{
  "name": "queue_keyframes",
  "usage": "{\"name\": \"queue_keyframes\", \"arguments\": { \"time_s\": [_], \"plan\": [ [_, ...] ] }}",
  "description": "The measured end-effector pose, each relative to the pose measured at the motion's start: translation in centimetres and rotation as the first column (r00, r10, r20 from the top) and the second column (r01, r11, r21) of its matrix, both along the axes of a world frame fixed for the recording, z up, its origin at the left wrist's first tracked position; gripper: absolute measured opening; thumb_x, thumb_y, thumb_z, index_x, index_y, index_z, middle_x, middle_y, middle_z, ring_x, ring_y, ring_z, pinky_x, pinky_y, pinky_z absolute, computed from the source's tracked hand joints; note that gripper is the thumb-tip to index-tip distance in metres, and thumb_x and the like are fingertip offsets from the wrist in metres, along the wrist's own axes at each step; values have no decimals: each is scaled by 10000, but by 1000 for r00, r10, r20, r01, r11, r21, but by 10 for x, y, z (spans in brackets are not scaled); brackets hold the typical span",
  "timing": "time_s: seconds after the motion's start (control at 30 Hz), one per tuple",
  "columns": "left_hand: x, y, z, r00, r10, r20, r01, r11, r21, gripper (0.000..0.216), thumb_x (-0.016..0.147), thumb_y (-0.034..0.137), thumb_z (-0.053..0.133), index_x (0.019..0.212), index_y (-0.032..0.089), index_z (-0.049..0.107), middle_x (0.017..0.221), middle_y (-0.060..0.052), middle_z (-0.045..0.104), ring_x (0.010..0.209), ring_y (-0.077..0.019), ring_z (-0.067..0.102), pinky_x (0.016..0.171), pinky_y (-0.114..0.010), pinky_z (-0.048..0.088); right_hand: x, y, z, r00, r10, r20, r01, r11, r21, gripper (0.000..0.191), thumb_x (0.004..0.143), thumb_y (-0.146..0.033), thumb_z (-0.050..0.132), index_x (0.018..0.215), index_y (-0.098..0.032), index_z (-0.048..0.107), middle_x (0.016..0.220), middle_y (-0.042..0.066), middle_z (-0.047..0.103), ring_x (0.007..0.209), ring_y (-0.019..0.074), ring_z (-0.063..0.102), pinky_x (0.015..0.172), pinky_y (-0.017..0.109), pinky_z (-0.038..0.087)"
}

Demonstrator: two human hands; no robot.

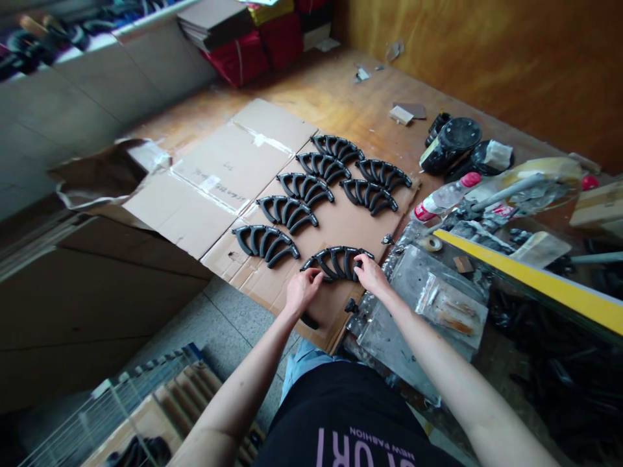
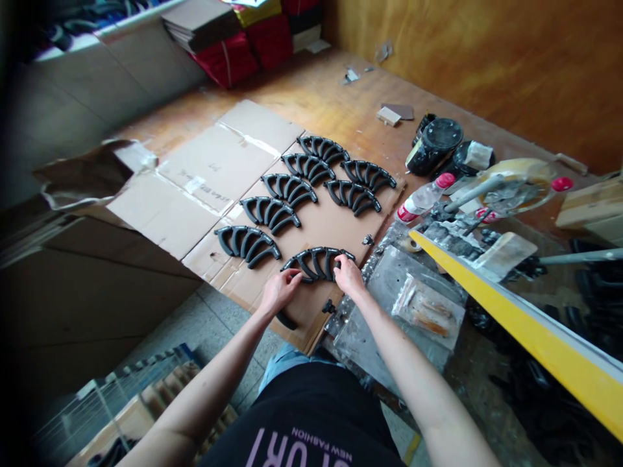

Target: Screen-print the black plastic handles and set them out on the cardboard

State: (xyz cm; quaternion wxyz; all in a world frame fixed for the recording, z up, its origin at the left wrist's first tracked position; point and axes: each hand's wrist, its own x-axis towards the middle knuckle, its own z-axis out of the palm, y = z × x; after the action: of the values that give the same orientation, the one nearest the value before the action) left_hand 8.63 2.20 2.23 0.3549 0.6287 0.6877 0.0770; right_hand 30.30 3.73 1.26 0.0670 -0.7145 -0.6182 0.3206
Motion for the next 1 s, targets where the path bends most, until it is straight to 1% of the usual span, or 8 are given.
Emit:
{"name": "queue_keyframes", "arguments": {
  "time_s": [0.13,0.27,0.4,0.53,0.67,0.8,0.9,1.0],
  "plan": [
    [21,27,-5,1000,-10,19,9,999,53,384,904,450,467,1110,214,689,928,-76,711,947,-224,640,851,-315,465,6,14,-8,992,-123,-10,123,988,93,480,867,-186,531,1336,-120,452,1225,173,617,1148,236,583,965,358,442],
    [40,63,-11,998,-63,21,61,992,110,370,894,425,497,1125,198,677,970,-93,701,986,-229,629,902,-329,457,8,18,-21,954,-298,-36,299,938,174,589,879,-249,496,1404,-31,344,1254,249,582,1151,280,584,968,411,452],
    [54,96,-14,990,-142,27,137,981,138,373,892,415,504,1131,182,672,1019,-112,693,997,-234,627,925,-335,451,7,19,-34,925,-373,-68,377,886,270,561,868,-270,478,1368,-25,414,1249,265,580,1156,301,575,1002,457,428],
    [64,121,-17,985,-169,22,162,971,175,364,889,410,517,1143,193,664,1077,-108,676,1059,-233,608,971,-330,431,3,29,-38,903,-421,-87,427,856,291,569,855,-278,478,1364,-28,442,1239,268,590,1176,323,560,996,495,430],
    [68,144,-21,985,-175,12,168,963,210,422,883,395,526,1227,168,612,1144,-140,636,1108,-250,590,990,-354,432,-3,53,-29,887,-429,-173,462,839,288,603,840,-256,511,1411,-88,418,1234,210,616,1153,289,584,982,458,451],
    [65,149,-21,987,-160,26,151,963,224,504,871,402,522,1307,151,547,1123,-153,619,1061,-256,618,938,-363,477,-5,69,-12,884,-405,-235,443,885,141,645,845,-268,547,1449,-116,380,1220,160,640,1118,241,607,981,394,458],
    [59,141,-19,984,-168,62,152,967,204,530,852,454,503,1287,155,552,1106,-142,612,988,-247,644,886,-370,508,0,63,2,872,-411,-266,436,899,40,668,826,-279,600,1437,-97,402,1251,166,628,1141,244,598,984,371,458],
    [53,128,-11,976,-217,34,205,954,220,585,839,551,448,1267,172,572,1094,-134,614,987,-269,651,893,-400,505,10,42,18,855,-391,-341,443,893,84,601,799,-254,640,1377,-183,494,1263,109,635,1111,244,617,957,383,481]
  ]
}}
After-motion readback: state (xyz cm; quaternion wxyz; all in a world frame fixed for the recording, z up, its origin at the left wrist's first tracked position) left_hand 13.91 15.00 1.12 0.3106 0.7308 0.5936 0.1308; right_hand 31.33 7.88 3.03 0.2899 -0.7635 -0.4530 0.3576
